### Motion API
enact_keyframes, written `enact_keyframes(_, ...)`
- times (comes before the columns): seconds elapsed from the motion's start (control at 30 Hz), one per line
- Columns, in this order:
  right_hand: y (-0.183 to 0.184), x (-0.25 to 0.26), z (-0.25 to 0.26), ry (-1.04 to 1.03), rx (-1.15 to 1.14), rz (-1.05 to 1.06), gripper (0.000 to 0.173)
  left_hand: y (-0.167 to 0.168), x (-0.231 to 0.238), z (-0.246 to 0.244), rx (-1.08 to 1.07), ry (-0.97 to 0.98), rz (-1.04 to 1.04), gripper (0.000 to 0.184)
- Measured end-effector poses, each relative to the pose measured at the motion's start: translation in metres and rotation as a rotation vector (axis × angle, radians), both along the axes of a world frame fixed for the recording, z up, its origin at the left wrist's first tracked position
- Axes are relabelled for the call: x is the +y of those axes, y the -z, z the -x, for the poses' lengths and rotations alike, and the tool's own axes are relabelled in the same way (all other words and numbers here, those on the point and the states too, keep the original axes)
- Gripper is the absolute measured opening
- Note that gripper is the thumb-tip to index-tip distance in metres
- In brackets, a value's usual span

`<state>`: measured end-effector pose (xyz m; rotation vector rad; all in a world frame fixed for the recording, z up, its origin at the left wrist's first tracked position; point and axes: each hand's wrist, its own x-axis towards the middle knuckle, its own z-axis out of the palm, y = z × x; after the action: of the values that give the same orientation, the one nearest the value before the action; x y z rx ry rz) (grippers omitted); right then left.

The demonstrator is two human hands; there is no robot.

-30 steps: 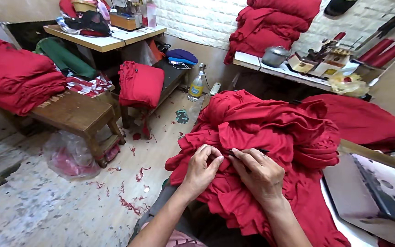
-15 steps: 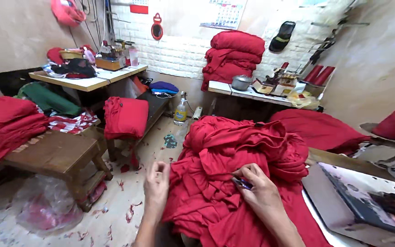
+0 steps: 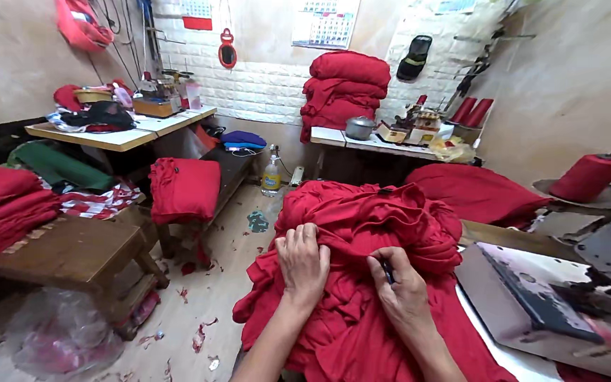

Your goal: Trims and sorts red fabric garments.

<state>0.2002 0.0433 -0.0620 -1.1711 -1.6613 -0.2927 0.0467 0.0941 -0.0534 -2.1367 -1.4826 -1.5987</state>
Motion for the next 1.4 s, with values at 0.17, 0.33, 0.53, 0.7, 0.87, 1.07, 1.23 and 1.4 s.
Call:
enact_keyframes(0.17,0.011,0.006,-0.016,-0.006,-0.048,-0.078,0.021,0.008,0.006,0.005,-0.041,0.054,-0.044,0.020)
enact_keyframes(0.33,0.015,0.007,-0.023,-0.023,0.000,-0.139,0.018,0.015,0.006,0.014,-0.096,0.078,-0.135,0.014)
enact_keyframes(0.53,0.016,0.002,-0.029,-0.129,-0.032,-0.185,0.016,0.025,0.006,0.026,-0.094,0.124,-0.353,0.014)
enact_keyframes(0.7,0.024,-0.011,-0.040,-0.124,-0.281,0.090,0.021,0.042,0.001,0.052,0.061,0.325,-0.128,0.013)
enact_keyframes(0.87,0.004,-0.016,-0.040,-0.148,-0.144,0.049,0.024,0.038,-0.019,0.066,-0.138,0.410,0.131,0.020)
enact_keyframes(1.07,-0.022,-0.009,-0.005,-0.345,-0.013,0.037,0.024,0.029,-0.036,0.049,-0.419,0.176,0.139,0.023)
enact_keyframes(1.23,-0.011,0.013,0.018,-0.548,0.145,0.159,0.020,0.023,-0.029,0.044,-0.261,0.205,0.330,0.042)
enact_keyframes(1.4,0.007,0.028,0.016,-0.677,0.427,0.275,0.029,0.020,-0.015,0.036,-0.584,0.489,0.390,0.022)
